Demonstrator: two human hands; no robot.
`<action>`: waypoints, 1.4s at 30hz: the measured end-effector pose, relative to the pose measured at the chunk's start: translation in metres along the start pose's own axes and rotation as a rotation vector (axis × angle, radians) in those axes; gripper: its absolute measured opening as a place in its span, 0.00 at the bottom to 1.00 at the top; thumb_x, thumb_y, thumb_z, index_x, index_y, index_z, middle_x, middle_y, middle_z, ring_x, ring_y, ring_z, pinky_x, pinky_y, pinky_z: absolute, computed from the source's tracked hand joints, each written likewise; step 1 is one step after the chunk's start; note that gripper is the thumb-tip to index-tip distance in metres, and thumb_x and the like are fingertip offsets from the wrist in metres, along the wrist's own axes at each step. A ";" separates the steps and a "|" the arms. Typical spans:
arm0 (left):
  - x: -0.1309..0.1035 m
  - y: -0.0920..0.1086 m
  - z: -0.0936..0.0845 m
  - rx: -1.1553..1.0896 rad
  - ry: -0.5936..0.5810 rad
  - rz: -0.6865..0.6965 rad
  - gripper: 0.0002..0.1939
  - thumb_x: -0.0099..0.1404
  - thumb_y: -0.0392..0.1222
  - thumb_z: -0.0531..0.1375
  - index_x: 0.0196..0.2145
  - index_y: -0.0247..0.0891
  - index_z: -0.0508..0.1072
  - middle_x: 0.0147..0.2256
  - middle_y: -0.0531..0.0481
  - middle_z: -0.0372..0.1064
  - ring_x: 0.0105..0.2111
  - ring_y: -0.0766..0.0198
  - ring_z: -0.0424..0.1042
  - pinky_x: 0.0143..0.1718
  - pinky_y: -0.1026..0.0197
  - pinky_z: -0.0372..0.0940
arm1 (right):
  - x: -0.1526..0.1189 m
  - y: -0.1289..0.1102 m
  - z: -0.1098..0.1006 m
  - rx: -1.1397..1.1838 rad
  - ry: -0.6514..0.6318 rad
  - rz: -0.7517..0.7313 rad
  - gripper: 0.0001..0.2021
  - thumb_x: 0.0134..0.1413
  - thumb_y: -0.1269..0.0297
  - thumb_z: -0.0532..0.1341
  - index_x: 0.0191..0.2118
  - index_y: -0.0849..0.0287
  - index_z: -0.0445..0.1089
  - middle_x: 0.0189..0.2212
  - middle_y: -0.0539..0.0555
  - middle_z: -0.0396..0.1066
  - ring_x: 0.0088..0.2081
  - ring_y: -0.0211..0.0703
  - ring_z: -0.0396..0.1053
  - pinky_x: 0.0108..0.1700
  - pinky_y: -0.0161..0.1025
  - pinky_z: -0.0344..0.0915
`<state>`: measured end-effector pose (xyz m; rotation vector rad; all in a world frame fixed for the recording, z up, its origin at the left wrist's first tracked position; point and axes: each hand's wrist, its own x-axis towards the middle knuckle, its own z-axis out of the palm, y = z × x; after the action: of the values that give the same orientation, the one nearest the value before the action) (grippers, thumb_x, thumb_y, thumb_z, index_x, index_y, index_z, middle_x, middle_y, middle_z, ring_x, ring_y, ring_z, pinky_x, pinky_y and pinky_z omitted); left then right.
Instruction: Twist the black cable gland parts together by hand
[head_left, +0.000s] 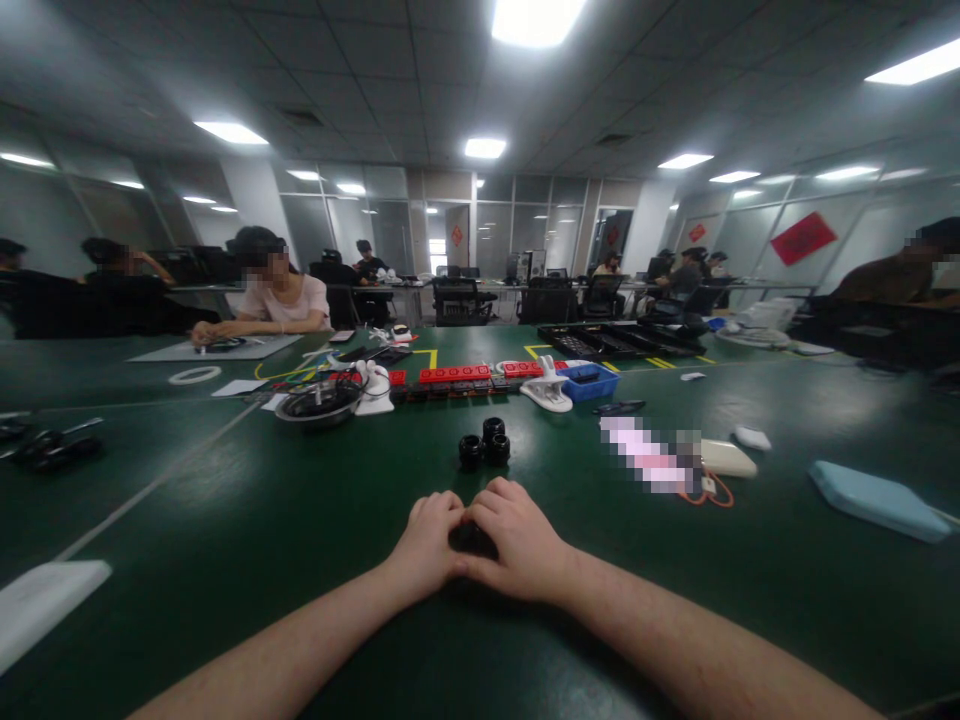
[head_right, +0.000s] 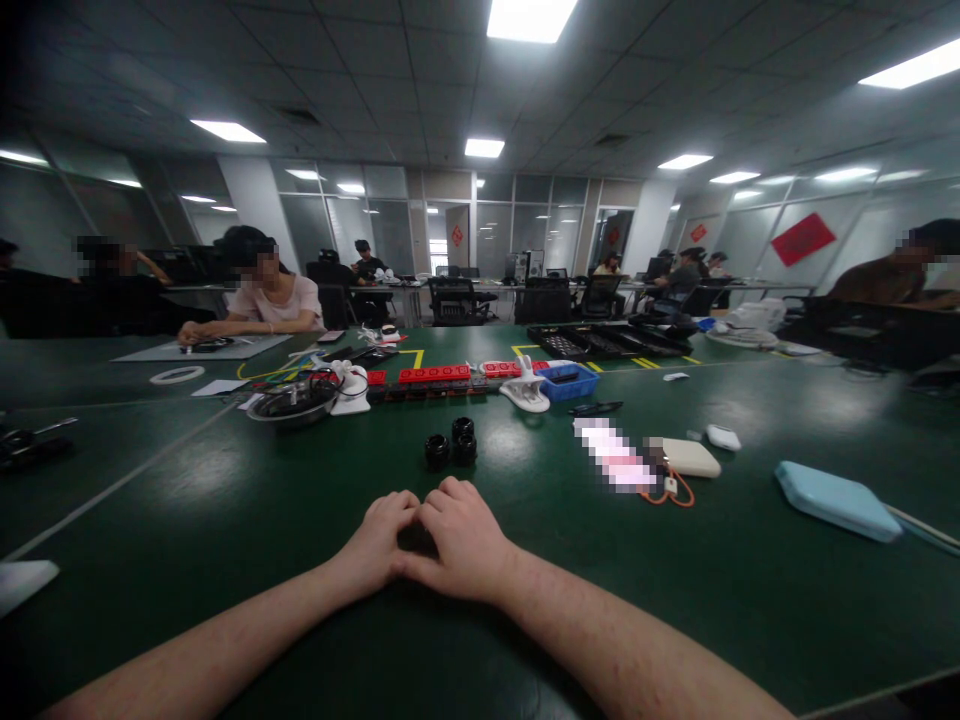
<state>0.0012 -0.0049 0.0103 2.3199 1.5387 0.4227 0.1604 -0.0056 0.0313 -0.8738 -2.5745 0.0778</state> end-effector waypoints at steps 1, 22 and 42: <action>0.000 0.000 0.000 -0.006 0.004 -0.002 0.11 0.51 0.49 0.57 0.30 0.40 0.69 0.34 0.52 0.60 0.36 0.61 0.58 0.39 0.58 0.56 | 0.000 -0.001 -0.001 -0.003 0.002 -0.011 0.22 0.49 0.45 0.53 0.35 0.61 0.65 0.30 0.55 0.64 0.35 0.43 0.55 0.38 0.41 0.52; 0.002 -0.002 0.003 0.015 0.047 -0.070 0.08 0.52 0.43 0.54 0.30 0.41 0.70 0.33 0.51 0.61 0.35 0.61 0.60 0.38 0.58 0.57 | -0.006 -0.011 -0.001 -0.027 -0.020 -0.101 0.15 0.52 0.54 0.52 0.28 0.59 0.69 0.23 0.52 0.68 0.32 0.41 0.56 0.33 0.40 0.49; 0.003 -0.007 0.001 0.016 0.105 -0.124 0.13 0.50 0.48 0.57 0.34 0.42 0.71 0.33 0.52 0.62 0.36 0.60 0.61 0.40 0.57 0.56 | -0.008 -0.003 0.000 -0.045 0.038 0.035 0.15 0.56 0.63 0.48 0.24 0.60 0.66 0.24 0.52 0.68 0.30 0.40 0.55 0.34 0.40 0.48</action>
<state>-0.0034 0.0004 0.0064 2.2306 1.7305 0.5096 0.1643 -0.0122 0.0285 -0.9283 -2.5345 0.0136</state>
